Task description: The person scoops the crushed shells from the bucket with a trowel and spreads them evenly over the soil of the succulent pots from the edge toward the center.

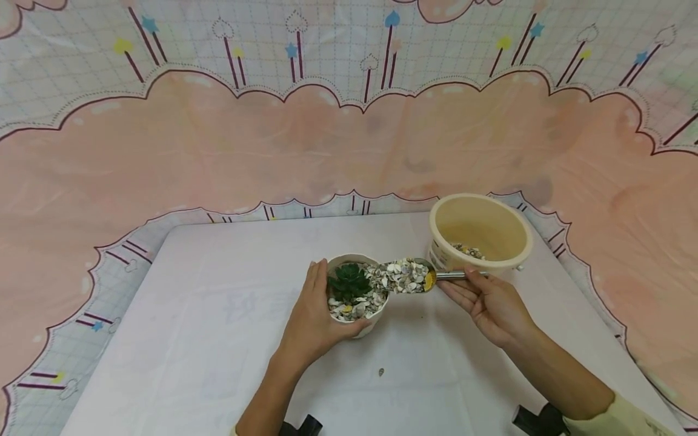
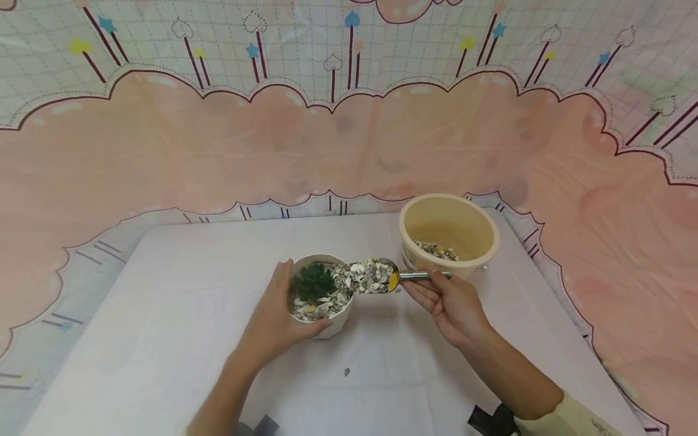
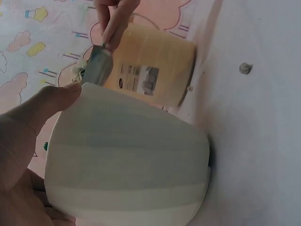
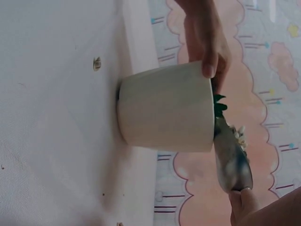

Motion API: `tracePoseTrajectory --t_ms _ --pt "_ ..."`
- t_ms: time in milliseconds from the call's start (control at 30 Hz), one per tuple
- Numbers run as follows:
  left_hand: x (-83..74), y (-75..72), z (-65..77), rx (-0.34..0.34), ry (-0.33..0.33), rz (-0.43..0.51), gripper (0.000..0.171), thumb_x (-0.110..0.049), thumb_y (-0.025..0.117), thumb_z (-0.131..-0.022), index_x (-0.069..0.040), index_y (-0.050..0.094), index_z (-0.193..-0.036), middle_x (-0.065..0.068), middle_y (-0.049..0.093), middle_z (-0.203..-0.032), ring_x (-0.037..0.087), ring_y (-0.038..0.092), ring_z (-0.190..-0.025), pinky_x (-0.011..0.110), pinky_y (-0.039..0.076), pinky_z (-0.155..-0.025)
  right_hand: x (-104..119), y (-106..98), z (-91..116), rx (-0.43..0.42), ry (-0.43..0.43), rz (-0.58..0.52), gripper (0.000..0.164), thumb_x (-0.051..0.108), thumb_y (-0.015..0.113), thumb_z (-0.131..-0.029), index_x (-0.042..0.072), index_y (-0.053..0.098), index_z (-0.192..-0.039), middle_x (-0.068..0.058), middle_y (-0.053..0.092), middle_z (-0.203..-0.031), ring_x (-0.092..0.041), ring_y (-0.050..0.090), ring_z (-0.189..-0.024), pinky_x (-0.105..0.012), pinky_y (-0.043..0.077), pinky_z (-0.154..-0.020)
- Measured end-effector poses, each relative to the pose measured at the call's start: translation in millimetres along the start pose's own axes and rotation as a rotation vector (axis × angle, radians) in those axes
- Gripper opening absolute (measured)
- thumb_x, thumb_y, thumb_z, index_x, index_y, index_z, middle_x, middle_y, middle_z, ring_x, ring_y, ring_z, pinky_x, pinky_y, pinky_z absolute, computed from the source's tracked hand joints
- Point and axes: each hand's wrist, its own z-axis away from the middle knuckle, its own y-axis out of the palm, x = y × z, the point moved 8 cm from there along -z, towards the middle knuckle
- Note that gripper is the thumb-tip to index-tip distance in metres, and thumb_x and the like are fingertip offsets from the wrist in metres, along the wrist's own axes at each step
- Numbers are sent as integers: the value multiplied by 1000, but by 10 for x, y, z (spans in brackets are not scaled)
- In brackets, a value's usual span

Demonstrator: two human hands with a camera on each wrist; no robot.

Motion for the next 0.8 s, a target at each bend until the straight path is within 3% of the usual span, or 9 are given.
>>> tracePoseTrajectory --t_ms 267,467,800 --pt "-50 -7 57 -51 -56 -11 139 -52 98 -69 8 16 -164 28 18 -169 44 13 -158 59 38 -115 16 27 -8 8 -32 38 43 15 46 -113 -7 33 -147 -21 74 -118 -29 72 -112 -42 50 -101" --pt "-75 -21 57 -97 -28 -63 135 -48 100 -68 11 22 -161 31 26 -165 47 24 -154 59 42 -112 36 41 -15 -2 -58 83 48 18 48 -113 -4 30 -152 -19 74 -120 -28 71 -114 -41 51 -101" --pt "-3 -3 0 7 -21 -27 135 -47 98 -70 9 19 -163 27 20 -169 42 15 -158 58 32 -119 34 62 -22 51 -85 31 28 14 48 -112 -4 63 -126 -24 74 -117 -31 72 -111 -42 53 -98"
